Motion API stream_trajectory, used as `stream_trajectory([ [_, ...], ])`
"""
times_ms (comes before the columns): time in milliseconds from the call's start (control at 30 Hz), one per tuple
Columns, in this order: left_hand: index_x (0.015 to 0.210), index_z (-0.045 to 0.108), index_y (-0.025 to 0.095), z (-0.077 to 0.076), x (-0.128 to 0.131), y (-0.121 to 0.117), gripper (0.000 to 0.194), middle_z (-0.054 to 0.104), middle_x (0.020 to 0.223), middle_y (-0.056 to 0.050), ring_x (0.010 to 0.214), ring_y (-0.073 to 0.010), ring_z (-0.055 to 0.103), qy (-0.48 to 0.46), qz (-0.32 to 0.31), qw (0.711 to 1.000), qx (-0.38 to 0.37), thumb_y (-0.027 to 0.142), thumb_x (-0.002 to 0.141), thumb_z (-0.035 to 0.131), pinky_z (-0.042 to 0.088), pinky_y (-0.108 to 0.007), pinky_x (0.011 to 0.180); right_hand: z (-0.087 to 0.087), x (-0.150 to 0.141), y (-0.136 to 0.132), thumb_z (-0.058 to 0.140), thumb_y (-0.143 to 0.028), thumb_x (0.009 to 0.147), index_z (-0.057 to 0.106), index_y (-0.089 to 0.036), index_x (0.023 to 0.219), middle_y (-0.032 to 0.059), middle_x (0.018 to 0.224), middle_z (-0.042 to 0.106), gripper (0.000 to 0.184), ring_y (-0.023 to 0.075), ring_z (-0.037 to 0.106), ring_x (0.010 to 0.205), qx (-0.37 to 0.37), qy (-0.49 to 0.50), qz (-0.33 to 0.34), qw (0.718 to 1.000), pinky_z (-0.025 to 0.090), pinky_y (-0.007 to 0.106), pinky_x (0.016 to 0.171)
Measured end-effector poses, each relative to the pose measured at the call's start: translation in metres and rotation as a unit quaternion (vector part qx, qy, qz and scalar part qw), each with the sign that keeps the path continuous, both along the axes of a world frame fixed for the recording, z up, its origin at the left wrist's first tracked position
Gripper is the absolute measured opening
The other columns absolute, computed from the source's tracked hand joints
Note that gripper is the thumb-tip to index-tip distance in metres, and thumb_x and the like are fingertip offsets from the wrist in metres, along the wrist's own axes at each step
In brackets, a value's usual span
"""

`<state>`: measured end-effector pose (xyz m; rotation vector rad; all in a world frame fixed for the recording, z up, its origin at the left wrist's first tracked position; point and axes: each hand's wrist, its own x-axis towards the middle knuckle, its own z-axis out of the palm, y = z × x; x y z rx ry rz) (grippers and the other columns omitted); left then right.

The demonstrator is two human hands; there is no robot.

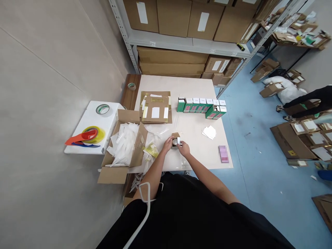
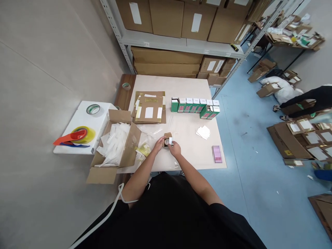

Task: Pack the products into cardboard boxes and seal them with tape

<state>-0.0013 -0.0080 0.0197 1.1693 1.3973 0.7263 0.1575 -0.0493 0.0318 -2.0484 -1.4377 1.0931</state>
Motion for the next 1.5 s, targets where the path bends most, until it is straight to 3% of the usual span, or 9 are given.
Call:
stream_trajectory([
  [167,0.157,0.043,0.024,-0.008,0.001,-0.011,0.066,0.049,0.160,-0.013,0.144,-0.0250,0.051,-0.038,-0.033,0.998,-0.041,0.034,0.095,0.062,0.042,-0.039,0.118,0.003,-0.003,0.015,0.076,-0.047,0.080,0.060,-0.024,0.089,0.0071,0.089,0.075,0.030,0.0252,0.071,0.088,-0.030,-0.046,-0.044,0.997,0.053,0.033,0.076],
  [367,0.164,0.025,0.025,-0.013,-0.015,-0.014,0.123,0.046,0.161,-0.016,0.142,-0.0322,0.052,-0.033,-0.123,0.991,-0.039,0.021,0.061,0.092,0.046,-0.042,0.115,0.005,0.021,0.020,0.067,-0.044,0.081,0.054,-0.023,0.074,0.0008,0.082,0.073,0.025,0.0193,0.070,0.082,-0.096,0.169,-0.100,0.976,0.052,0.028,0.069],
  [600,0.150,0.044,0.021,-0.023,-0.014,-0.018,0.095,0.066,0.137,-0.013,0.127,-0.0310,0.064,0.008,-0.109,0.994,-0.020,0.024,0.067,0.089,0.048,-0.047,0.111,0.004,0.022,0.006,0.059,-0.052,0.090,0.061,-0.019,0.089,0.0094,0.093,0.076,0.032,0.0217,0.074,0.078,-0.123,0.172,-0.132,0.969,0.057,0.034,0.071],
  [733,0.148,0.046,0.021,-0.026,-0.013,-0.018,0.092,0.069,0.132,-0.011,0.123,-0.0316,0.066,0.023,-0.105,0.994,-0.016,0.026,0.067,0.089,0.050,-0.047,0.109,0.007,0.015,0.008,0.062,-0.042,0.088,0.063,-0.019,0.116,0.0128,0.117,0.072,0.036,0.0249,0.071,0.101,-0.056,0.089,-0.162,0.981,0.056,0.042,0.092],
  [867,0.147,0.044,0.021,-0.028,-0.013,-0.017,0.092,0.068,0.133,-0.011,0.122,-0.0318,0.066,0.044,-0.115,0.992,-0.023,0.030,0.068,0.090,0.050,-0.047,0.108,0.022,0.008,0.012,0.065,-0.033,0.087,0.070,-0.023,0.118,0.0116,0.145,0.057,0.033,0.0269,0.052,0.135,0.078,-0.050,-0.043,0.995,0.045,0.040,0.111],
  [967,0.148,0.041,0.019,-0.029,-0.012,-0.016,0.096,0.067,0.133,-0.013,0.123,-0.0324,0.064,0.059,-0.117,0.990,-0.049,0.031,0.068,0.090,0.049,-0.047,0.108,0.034,-0.004,0.017,0.072,-0.034,0.083,0.072,-0.024,0.120,0.0109,0.156,0.046,0.038,0.0316,0.043,0.142,0.018,-0.137,0.055,0.989,0.043,0.041,0.111],
  [1100,0.148,0.041,0.020,-0.029,-0.012,-0.016,0.092,0.066,0.135,-0.012,0.123,-0.0304,0.063,0.030,-0.126,0.991,-0.031,0.026,0.069,0.088,0.050,-0.044,0.107,0.043,-0.023,0.021,0.078,-0.038,0.078,0.070,-0.023,0.120,0.0131,0.162,0.038,0.046,0.0356,0.043,0.140,-0.064,-0.196,0.085,0.975,0.047,0.044,0.105],
  [1333,0.143,0.045,0.018,-0.023,-0.012,-0.016,0.090,0.070,0.126,-0.013,0.115,-0.0307,0.067,0.036,-0.112,0.992,-0.047,0.027,0.066,0.091,0.053,-0.043,0.100,0.040,-0.030,0.026,0.082,-0.033,0.068,0.066,-0.018,0.108,0.0185,0.168,0.028,0.045,0.0379,0.040,0.144,-0.033,-0.168,0.073,0.983,0.047,0.046,0.107],
  [1500,0.147,0.041,0.023,-0.021,-0.012,-0.015,0.089,0.070,0.130,-0.009,0.114,-0.0307,0.068,0.061,-0.139,0.987,-0.060,0.029,0.071,0.086,0.054,-0.044,0.099,0.052,-0.018,0.027,0.081,-0.031,0.059,0.061,-0.020,0.098,0.0195,0.162,0.038,0.045,0.0356,0.048,0.139,0.053,-0.085,0.051,0.994,0.049,0.045,0.105],
])
